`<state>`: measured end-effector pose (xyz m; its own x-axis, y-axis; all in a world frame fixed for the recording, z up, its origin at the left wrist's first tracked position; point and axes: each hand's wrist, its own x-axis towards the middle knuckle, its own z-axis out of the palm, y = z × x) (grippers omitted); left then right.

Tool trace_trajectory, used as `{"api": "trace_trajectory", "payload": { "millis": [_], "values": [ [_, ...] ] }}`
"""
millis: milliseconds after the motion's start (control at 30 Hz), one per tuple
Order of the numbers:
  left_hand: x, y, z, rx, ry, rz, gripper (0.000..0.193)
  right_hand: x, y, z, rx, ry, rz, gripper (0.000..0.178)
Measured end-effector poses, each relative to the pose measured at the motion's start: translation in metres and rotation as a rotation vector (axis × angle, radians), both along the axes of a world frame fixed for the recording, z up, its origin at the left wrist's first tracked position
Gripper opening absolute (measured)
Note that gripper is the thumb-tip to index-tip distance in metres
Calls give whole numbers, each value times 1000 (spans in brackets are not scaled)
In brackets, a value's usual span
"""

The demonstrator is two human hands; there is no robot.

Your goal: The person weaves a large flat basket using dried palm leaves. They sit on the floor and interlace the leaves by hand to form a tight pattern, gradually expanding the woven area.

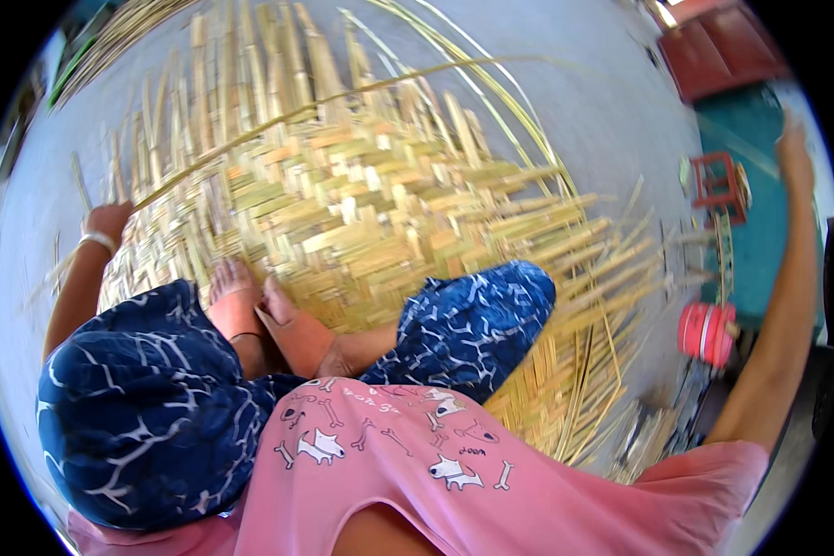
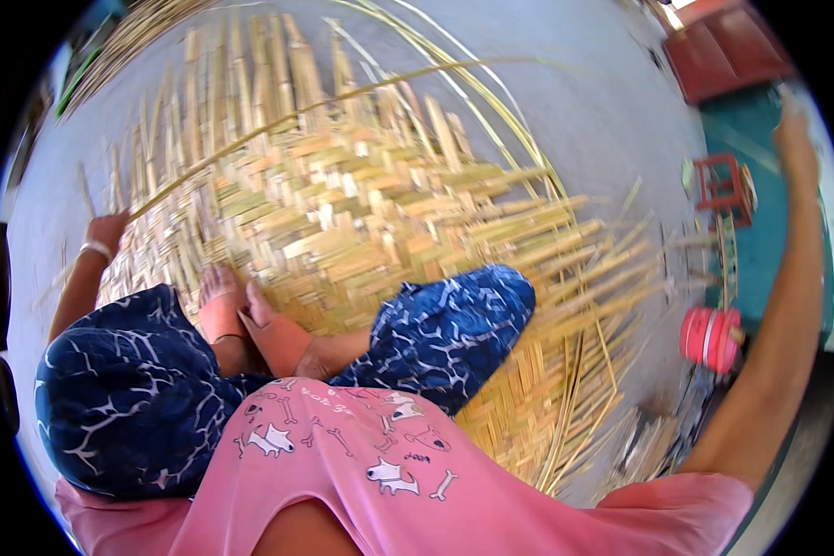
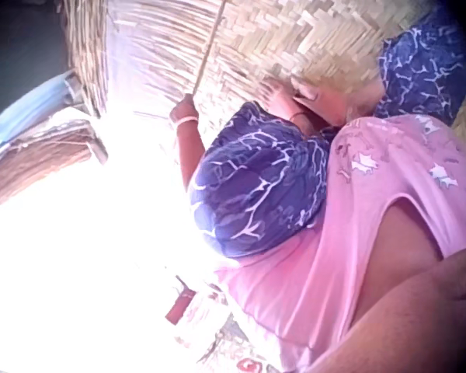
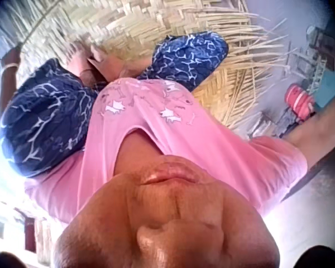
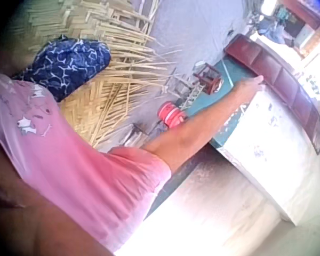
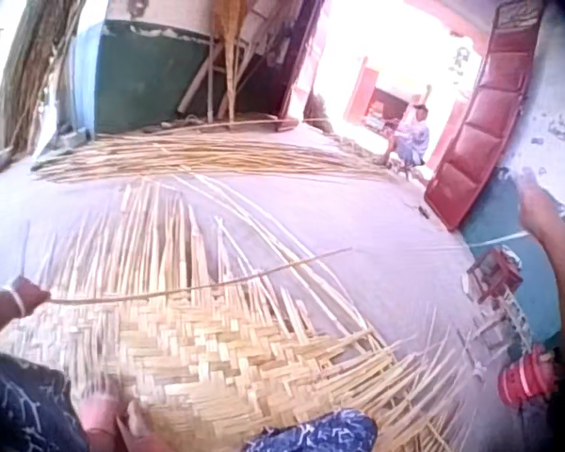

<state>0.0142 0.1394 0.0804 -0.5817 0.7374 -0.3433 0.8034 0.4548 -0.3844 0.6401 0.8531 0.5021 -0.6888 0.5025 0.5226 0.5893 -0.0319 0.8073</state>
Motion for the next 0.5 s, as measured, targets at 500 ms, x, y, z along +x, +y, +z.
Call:
{"api": "trace_trajectory", "payload": {
  "millis": [500],
  "values": [
    [63,99,48,599,-334,-70,20,-449,-427,-345,-1793,-84,866,39]
  ]
}}
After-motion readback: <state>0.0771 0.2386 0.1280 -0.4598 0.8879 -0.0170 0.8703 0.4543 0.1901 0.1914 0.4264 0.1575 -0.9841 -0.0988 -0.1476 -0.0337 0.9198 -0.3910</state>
